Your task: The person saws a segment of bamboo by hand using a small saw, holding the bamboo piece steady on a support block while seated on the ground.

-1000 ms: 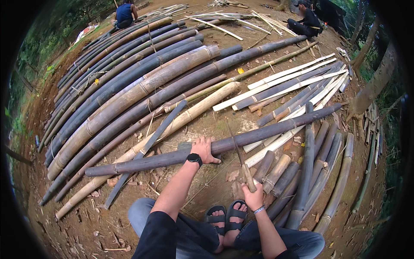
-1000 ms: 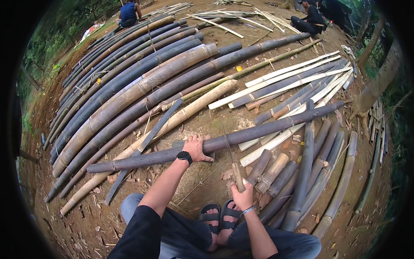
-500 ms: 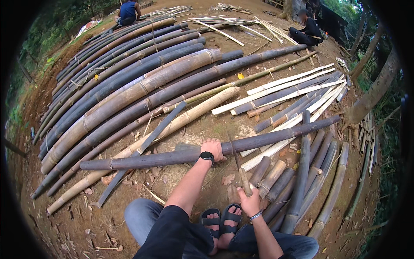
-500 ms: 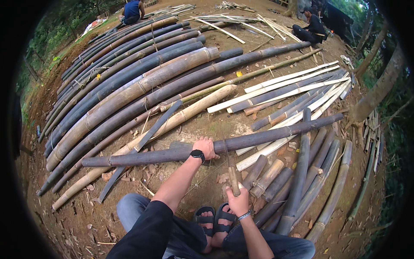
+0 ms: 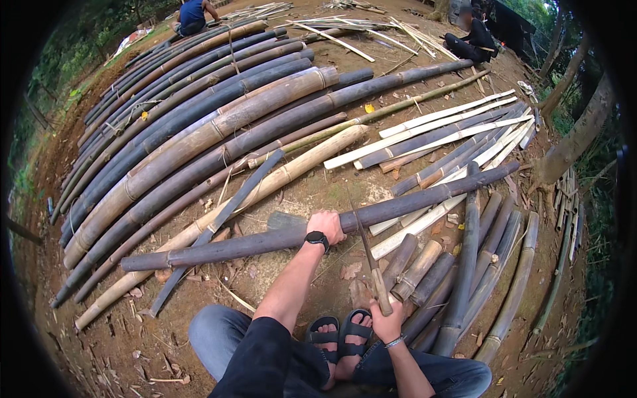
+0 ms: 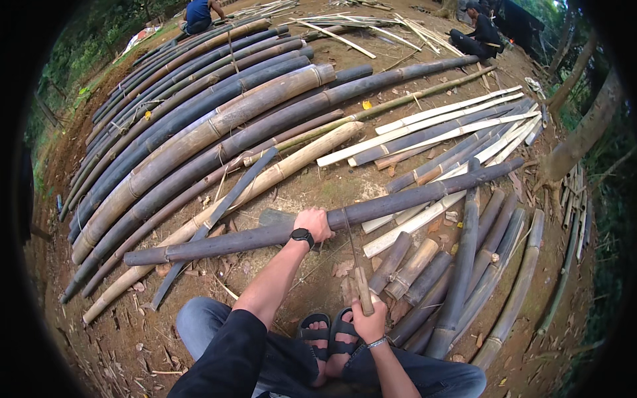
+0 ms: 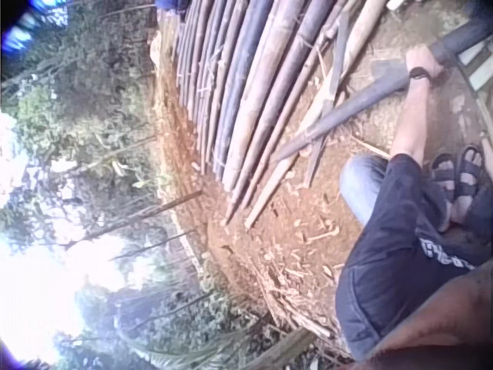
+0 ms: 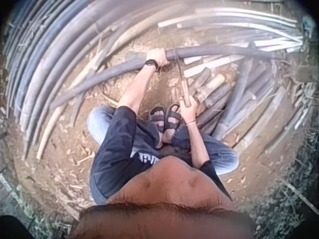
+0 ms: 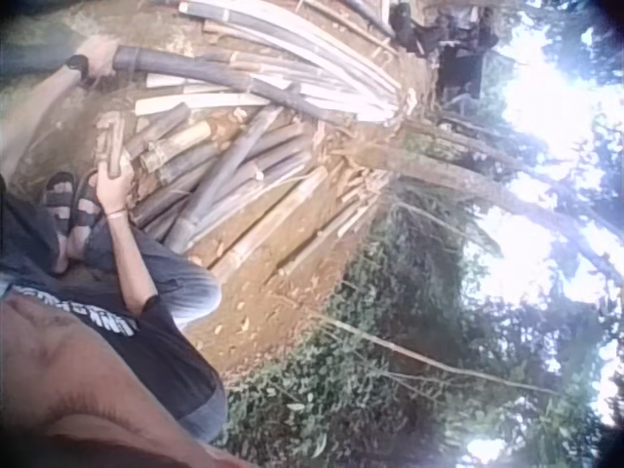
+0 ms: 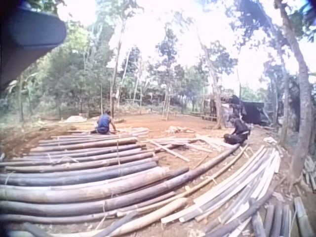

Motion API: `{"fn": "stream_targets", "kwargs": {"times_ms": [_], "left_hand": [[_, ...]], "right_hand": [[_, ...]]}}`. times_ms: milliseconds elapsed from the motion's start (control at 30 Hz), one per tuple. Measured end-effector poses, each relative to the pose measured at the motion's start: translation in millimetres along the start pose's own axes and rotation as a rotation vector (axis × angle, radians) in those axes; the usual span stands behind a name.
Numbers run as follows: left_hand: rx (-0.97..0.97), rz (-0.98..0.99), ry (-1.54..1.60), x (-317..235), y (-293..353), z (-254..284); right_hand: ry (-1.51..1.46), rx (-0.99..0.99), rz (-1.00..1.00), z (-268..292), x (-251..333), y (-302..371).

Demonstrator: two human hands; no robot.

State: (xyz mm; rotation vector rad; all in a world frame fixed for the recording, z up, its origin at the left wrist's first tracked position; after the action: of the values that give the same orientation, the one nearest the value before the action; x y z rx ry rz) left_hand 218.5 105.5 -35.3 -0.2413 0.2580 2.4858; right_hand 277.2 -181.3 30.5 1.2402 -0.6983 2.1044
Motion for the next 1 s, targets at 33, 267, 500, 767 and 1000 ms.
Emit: {"fn": "stream_targets", "kwargs": {"times_ms": [33, 267, 500, 767, 1000], "left_hand": [[-0.015, -0.001, -0.006, -0.1, -0.5, -0.7], [-0.097, 0.014, 0.014, 5.6, 3.9, -0.7], [-0.058, 0.009, 0.028, -5.8, 1.7, -1.0], [-0.085, 0.024, 0.027, -5.7, 3.3, 4.3], [-0.009, 0.028, 0.046, -0.9, -1.7, 2.7]], "right_hand": [[0.005, -0.002, 0.021, -1.8, -4.9, -8.4], [-0.052, 0.060, -0.097, -13.7, -4.2, -16.4], [-0.045, 0.078, -0.146, -17.7, -12.0, -42.9], [0.007, 0.076, -0.139, -17.5, -22.5, -40.1], [-0.081, 0.089, -0.170, 1.8, -21.4, -13.0]]}}
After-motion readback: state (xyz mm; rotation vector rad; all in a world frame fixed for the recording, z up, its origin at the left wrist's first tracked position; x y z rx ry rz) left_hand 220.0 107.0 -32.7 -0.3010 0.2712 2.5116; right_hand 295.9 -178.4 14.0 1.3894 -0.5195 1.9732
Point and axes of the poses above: each hand's wrist, its own y-axis away from the middle knuckle, its own z-axis out of the back of the hand, x = y × z, the point moved 5 cm from there along -y, towards the middle knuckle, and after that the axes turned 9 degrees about -x, right-handed, at the moved point
